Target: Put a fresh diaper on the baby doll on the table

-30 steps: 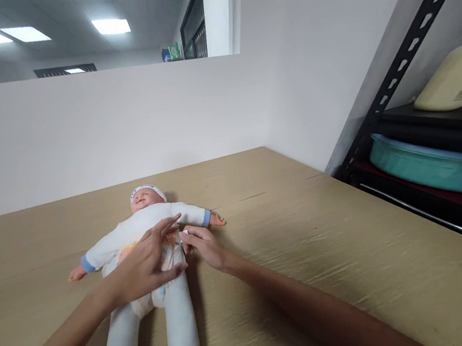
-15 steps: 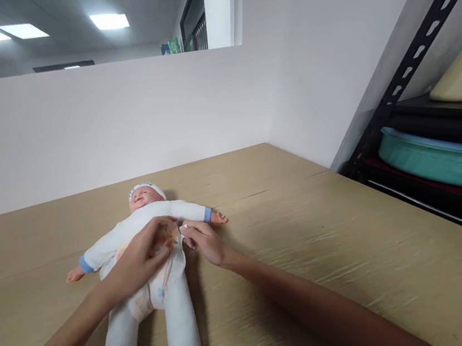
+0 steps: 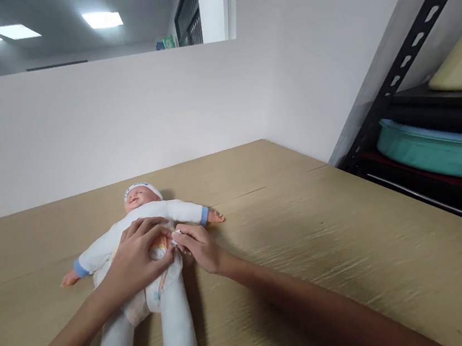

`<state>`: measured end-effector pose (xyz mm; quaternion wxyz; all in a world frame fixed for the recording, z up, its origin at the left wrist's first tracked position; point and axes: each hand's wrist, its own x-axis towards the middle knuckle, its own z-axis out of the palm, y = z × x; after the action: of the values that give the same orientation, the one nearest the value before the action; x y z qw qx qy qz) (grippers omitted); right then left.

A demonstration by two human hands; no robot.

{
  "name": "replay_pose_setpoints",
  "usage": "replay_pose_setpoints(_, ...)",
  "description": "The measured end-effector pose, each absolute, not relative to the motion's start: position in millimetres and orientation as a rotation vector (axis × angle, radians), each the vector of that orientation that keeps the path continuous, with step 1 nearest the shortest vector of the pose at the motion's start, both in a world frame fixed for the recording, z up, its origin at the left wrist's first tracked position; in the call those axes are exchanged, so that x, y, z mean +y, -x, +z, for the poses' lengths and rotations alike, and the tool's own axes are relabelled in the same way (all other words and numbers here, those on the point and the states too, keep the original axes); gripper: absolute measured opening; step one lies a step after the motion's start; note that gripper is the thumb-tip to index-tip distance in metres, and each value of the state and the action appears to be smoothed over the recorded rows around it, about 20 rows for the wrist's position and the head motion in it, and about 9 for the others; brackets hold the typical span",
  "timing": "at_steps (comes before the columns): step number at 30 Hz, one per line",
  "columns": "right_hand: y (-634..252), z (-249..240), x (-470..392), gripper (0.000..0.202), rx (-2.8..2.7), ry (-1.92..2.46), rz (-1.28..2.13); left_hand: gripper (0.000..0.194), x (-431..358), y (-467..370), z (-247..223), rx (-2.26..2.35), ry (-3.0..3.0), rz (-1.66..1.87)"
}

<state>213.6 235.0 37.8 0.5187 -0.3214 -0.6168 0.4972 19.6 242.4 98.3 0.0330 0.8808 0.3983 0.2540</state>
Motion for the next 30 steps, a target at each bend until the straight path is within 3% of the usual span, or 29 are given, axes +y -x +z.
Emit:
replay_pose_setpoints(10, -209, 56, 240, 0.042, -1.585, 0.791, 1.215, 0.027, 243, -20, 99, 1.232, -2.713, 0.677)
replay_pose_setpoints(22, -190, 68, 246, 0.033, -1.776, 1.041, 1.082, 0.06, 244, -12, 101, 1.192, -2.517, 0.635)
replay_pose_setpoints(30, -201, 67, 244, 0.037, -1.764, 0.912, 1.237, 0.043, 250, 5, 106, 1.131, -2.213, 0.537)
